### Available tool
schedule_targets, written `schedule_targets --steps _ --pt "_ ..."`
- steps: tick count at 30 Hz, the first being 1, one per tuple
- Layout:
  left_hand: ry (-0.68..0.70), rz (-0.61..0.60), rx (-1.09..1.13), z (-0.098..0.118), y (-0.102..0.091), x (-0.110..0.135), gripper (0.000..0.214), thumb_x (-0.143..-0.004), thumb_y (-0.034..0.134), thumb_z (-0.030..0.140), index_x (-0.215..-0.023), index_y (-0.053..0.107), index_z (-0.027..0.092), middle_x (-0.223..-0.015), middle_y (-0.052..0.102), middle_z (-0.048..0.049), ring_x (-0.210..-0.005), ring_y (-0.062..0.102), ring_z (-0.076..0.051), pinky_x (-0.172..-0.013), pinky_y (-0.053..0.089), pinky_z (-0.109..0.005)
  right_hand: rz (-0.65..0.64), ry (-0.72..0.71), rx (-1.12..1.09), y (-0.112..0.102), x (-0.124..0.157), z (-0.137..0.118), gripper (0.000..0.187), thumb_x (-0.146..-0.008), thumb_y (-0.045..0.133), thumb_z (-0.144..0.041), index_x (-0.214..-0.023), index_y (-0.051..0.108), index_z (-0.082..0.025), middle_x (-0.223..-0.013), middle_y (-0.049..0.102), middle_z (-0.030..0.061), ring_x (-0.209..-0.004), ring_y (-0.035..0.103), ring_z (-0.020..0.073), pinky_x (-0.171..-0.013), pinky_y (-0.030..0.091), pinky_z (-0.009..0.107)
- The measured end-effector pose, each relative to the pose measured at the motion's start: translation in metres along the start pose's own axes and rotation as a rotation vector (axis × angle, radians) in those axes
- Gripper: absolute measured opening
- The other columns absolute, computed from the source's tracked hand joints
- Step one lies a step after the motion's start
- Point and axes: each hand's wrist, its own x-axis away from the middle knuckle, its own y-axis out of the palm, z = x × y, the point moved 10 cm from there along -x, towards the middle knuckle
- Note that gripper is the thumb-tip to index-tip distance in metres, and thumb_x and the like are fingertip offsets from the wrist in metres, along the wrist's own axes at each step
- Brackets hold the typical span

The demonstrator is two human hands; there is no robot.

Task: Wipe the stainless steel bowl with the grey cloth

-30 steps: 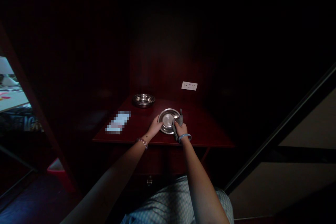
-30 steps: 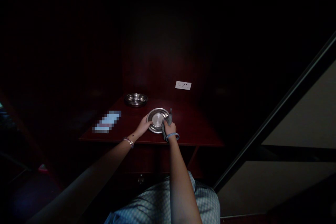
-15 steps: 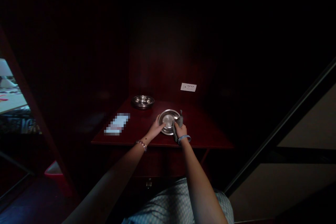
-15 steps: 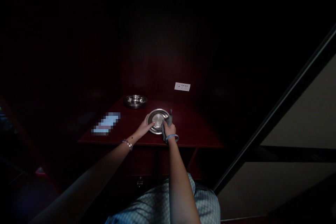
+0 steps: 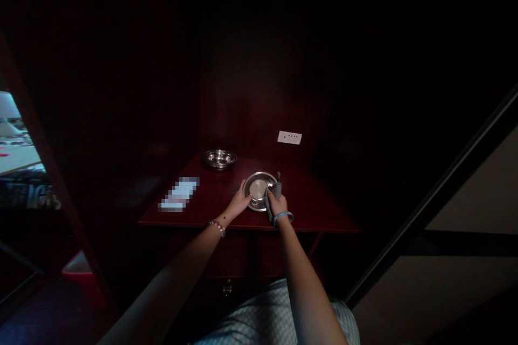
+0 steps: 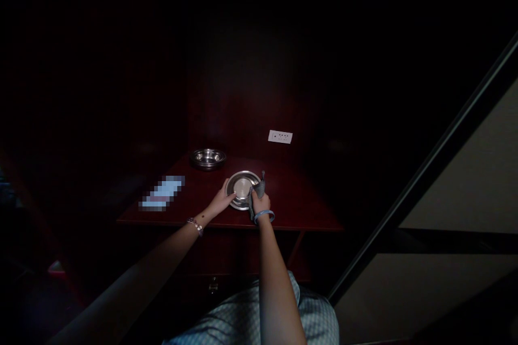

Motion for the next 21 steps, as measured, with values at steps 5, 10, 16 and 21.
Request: schedule_targets --steps 5,10,16,21 --pt "-0.033 0.037 0.078 -0.013 -0.002 -0.002 0.061 -0.069 0.054 0.009 -0.128 0.038 0.014 -0.123 0.056 -0.0124 -0.121 0.048 -0.024 -0.107 0.03 -0.041 -0.018 -0.008 0.017 0.001 0.001 -0.003 0.038 -0.073 0.055 -0.048 -0.08 0.069 -0.013 -0.078 0.071 0.0115 -0.079 0.066 0.0249 -0.062 0.047 0.027" --pt "-0.071 0.096 0.108 -0.02 -0.004 -0.004 0.065 -0.065 0.052 0.005 -0.128 0.041 0.016 -0.126 0.055 -0.0103 -0.122 0.047 -0.024 -0.11 0.026 -0.041 -0.005 -0.009 0.024 -0.002 0.004 -0.009 0.035 -0.072 0.057 -0.045 -0.077 0.07 -0.013 -0.077 0.071 0.0116 -0.076 0.067 0.0239 -0.061 0.047 0.026" --pt "-0.036 0.082 0.166 -0.008 -0.003 -0.007 0.057 -0.062 0.05 0.002 -0.117 0.052 0.015 -0.119 0.06 -0.0081 -0.117 0.052 -0.022 -0.109 0.029 -0.041 -0.02 -0.016 0.042 -0.001 0.005 -0.01 0.035 -0.073 0.055 -0.044 -0.075 0.069 -0.013 -0.075 0.071 0.012 -0.076 0.067 0.0239 -0.06 0.046 0.025" --pt "-0.033 0.069 0.169 -0.003 -0.003 -0.007 0.056 -0.059 0.049 0.0 -0.112 0.057 0.015 -0.112 0.065 -0.0066 -0.113 0.054 -0.023 -0.107 0.032 -0.041 -0.028 -0.026 0.081 -0.001 0.004 -0.009 0.035 -0.072 0.055 -0.045 -0.072 0.069 -0.013 -0.072 0.07 0.0123 -0.074 0.067 0.0245 -0.058 0.045 0.026"
